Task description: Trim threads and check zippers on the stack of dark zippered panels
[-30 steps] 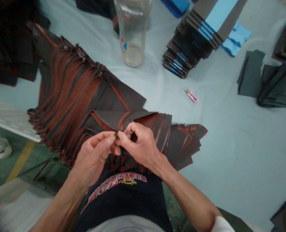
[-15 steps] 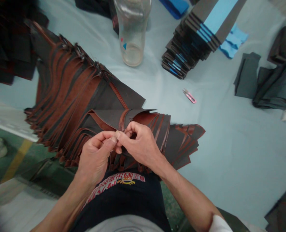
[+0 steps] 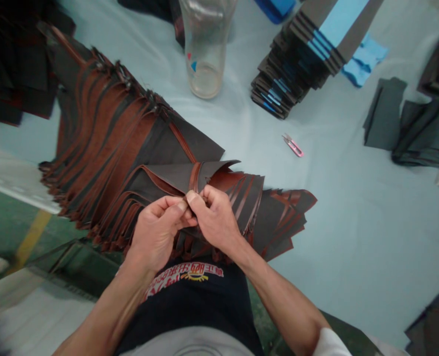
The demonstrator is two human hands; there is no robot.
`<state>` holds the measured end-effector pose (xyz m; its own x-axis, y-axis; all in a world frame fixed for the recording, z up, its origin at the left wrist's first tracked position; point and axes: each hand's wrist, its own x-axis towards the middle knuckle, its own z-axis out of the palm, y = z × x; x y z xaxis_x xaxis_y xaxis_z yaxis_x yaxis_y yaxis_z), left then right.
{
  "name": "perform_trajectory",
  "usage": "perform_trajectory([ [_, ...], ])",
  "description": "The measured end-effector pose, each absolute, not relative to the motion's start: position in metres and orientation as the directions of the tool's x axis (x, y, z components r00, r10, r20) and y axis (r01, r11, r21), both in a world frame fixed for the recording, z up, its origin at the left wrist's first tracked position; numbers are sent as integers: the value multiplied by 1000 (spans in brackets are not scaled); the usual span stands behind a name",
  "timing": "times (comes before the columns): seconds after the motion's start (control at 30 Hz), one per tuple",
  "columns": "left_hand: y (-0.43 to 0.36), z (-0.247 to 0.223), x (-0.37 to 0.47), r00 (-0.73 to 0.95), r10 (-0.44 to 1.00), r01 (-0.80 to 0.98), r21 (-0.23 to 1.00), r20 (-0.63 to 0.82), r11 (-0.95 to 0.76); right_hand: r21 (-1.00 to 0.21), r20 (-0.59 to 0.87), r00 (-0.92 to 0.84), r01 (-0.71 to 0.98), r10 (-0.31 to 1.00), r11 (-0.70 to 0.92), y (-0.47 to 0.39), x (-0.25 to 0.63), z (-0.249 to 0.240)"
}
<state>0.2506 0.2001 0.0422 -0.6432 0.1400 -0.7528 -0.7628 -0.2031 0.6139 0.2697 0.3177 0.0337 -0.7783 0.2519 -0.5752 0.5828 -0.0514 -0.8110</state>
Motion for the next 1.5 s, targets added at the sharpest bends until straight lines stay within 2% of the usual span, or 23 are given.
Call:
perform_trajectory([
  [0.13,195,37,242,-505,294,-860,444,-812,-250,-831,-541,-800,556,259,-15,322,274,28],
  [0.23,190,31,240,-443,399,-896,381,-803,-228,-848,-521,-829,530,203,-12,326,276,27],
  [0.3,186,29,241,-449,420,-893,403,-789,-198,-865,-496,-854,501,155,-6,328,275,28],
  [0.37,181,30,245,-514,391,-851,510,-764,-123,-880,-472,-871,475,136,-5,330,274,29],
  [0.43,175,33,248,-701,256,-678,733,-665,47,-892,-446,-882,452,152,11,331,273,29],
  [0.47,172,35,248,-823,184,-511,842,-538,176,-898,-429,-888,440,165,31,331,272,29],
  [0.5,169,36,248,-919,152,-303,899,-363,315,-904,-409,-895,424,175,58,332,272,29],
  [0.57,164,37,243,-972,234,99,855,-27,509,-916,-364,-914,386,178,106,334,271,30],
  [0.6,162,37,240,-945,317,248,804,79,541,-924,-341,-924,363,170,119,335,271,30],
  [0.7,159,36,229,-851,488,473,692,197,546,-949,-272,-951,291,146,124,341,268,34],
  [0.9,163,45,215,-813,532,543,637,236,547,-938,-200,-962,243,188,248,349,263,37],
  [1.07,169,53,206,-778,600,575,593,184,564,-940,-153,-962,213,228,267,348,264,35],
  [1.17,173,59,202,-758,641,563,618,121,549,-940,-124,-961,194,248,282,346,266,34],
  [1.33,177,65,210,-798,598,542,530,80,652,-936,-119,-940,213,319,281,342,264,32],
  [1.5,179,63,228,-846,531,455,597,58,660,-926,-107,-933,219,345,307,339,262,29],
])
